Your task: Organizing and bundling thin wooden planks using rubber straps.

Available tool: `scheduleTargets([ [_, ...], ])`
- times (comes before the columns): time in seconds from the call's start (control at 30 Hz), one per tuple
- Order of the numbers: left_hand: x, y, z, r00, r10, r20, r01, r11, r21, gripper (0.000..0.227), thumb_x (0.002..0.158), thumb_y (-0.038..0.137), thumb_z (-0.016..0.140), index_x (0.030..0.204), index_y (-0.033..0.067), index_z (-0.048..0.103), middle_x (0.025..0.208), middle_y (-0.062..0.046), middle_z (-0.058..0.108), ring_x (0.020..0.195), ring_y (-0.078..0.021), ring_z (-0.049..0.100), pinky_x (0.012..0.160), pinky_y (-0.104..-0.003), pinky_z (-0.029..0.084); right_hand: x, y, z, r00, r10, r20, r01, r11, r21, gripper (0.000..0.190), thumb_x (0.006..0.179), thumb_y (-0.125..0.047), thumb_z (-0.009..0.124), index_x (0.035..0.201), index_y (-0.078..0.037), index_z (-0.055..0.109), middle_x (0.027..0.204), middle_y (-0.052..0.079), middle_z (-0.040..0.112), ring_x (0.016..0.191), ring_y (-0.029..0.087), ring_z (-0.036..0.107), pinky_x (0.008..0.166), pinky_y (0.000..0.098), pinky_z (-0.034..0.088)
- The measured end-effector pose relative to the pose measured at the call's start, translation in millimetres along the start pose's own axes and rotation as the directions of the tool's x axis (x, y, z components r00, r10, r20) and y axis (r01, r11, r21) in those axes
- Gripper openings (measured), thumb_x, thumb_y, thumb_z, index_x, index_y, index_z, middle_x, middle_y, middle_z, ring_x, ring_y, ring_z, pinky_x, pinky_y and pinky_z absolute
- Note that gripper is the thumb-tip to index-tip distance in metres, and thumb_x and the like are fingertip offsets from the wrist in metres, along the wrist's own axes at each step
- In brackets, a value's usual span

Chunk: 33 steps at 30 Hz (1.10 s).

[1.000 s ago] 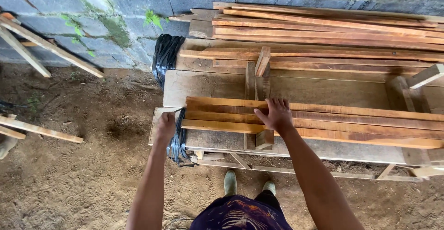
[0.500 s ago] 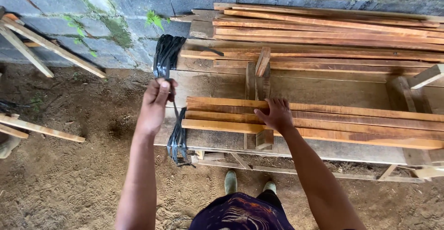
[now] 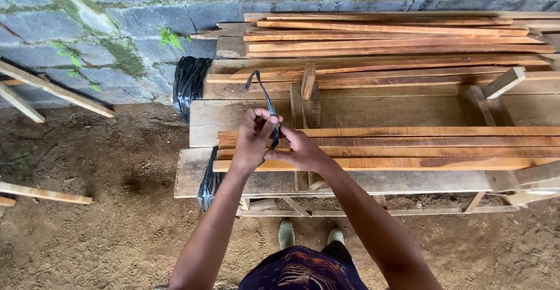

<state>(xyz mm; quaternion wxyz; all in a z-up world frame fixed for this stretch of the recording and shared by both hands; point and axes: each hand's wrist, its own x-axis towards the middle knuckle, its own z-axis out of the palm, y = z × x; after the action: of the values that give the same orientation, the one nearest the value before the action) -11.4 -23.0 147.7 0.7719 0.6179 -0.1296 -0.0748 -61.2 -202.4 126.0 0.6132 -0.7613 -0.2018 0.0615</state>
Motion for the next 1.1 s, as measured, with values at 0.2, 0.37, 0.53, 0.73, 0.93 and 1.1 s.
scheduleTargets([
  [0.2,-6.7,33.5,21.3,0.992,-0.1,-0.077,0.09,0.988,-0.123,0.022,0.101,0.014,0.068,0.111,0.006,0.051,0.106,-0.012,0.072,0.076,-0.0137,0.066,0.043,-0.03,0.063,-1.7,-15.1,-0.7,0.986,0.049,-0.161,-0.019,0.984,0.178,0.013,0.099,-0.008,0.068,0.111,-0.005,0.073,0.093,0.007,0.071,0.09,0.017,0.062,0.083,0.0394,0.053],
  [0.37,-1.4,20.2,8.2,0.998,0.013,-0.064,-0.02,0.992,-0.125,0.025,0.106,0.01,0.057,0.128,-0.0013,0.059,0.097,-0.012,0.071,0.079,-0.011,0.06,0.059,-0.02,0.055,-17.1,-31.7,-38.0,0.978,-0.038,-0.206,0.049,0.998,0.048,0.009,0.101,-0.007,0.067,0.098,-0.001,0.074,0.065,0.007,0.062,0.055,0.011,0.051,0.05,0.0224,0.046],
  [0.53,5.6,6.1,1.2,0.99,-0.019,-0.14,-0.016,0.971,-0.241,0.018,0.109,0.013,0.051,0.122,0.0019,0.057,0.1,-0.011,0.069,0.082,-0.0136,0.067,0.068,-0.024,0.061,-44.9,-45.3,-83.1,0.975,-0.106,-0.196,0.098,0.994,-0.047,0.006,0.097,0.0,0.068,0.096,0.001,0.074,0.058,0.005,0.059,0.048,0.008,0.043,0.046,0.0227,0.036],
  [0.73,10.4,13.7,11.6,0.983,-0.037,-0.182,-0.014,0.963,-0.27,0.016,0.109,0.013,0.052,0.119,0.0013,0.058,0.109,-0.013,0.069,0.096,-0.0179,0.071,0.09,-0.031,0.064,-94.1,-51.0,-137.9,0.918,0.131,-0.375,-0.234,0.941,-0.243,0.006,0.095,-0.005,0.072,0.094,-0.003,0.078,0.065,0.007,0.065,0.058,0.013,0.048,0.055,0.029,0.039],
  [0.93,27.2,-4.1,44.4,0.983,-0.073,-0.167,0.023,0.958,-0.284,0.017,0.107,0.012,0.057,0.117,-0.0007,0.061,0.113,-0.016,0.068,0.102,-0.0229,0.072,0.098,-0.038,0.063,-121.1,-55.4,-200.1,0.842,0.212,-0.496,-0.499,0.657,-0.565,0.014,0.095,-0.02,0.072,0.104,-0.01,0.078,0.087,0.017,0.074,0.079,0.035,0.069,0.073,0.0491,0.054],
  [1.1,35.8,-49.4,98.7,0.983,-0.165,-0.081,0.132,0.94,-0.316,0.012,0.106,0.011,0.059,0.109,-0.0001,0.06,0.112,-0.019,0.067,0.105,-0.0276,0.071,0.101,-0.045,0.061,-160.0,2.6,-228.8,0.821,-0.055,-0.568,-0.566,0.035,-0.823,0.043,0.077,-0.034,0.084,0.116,-0.019,0.074,0.12,0.003,0.064,0.124,0.028,0.057,0.114,0.0463,0.043],
])
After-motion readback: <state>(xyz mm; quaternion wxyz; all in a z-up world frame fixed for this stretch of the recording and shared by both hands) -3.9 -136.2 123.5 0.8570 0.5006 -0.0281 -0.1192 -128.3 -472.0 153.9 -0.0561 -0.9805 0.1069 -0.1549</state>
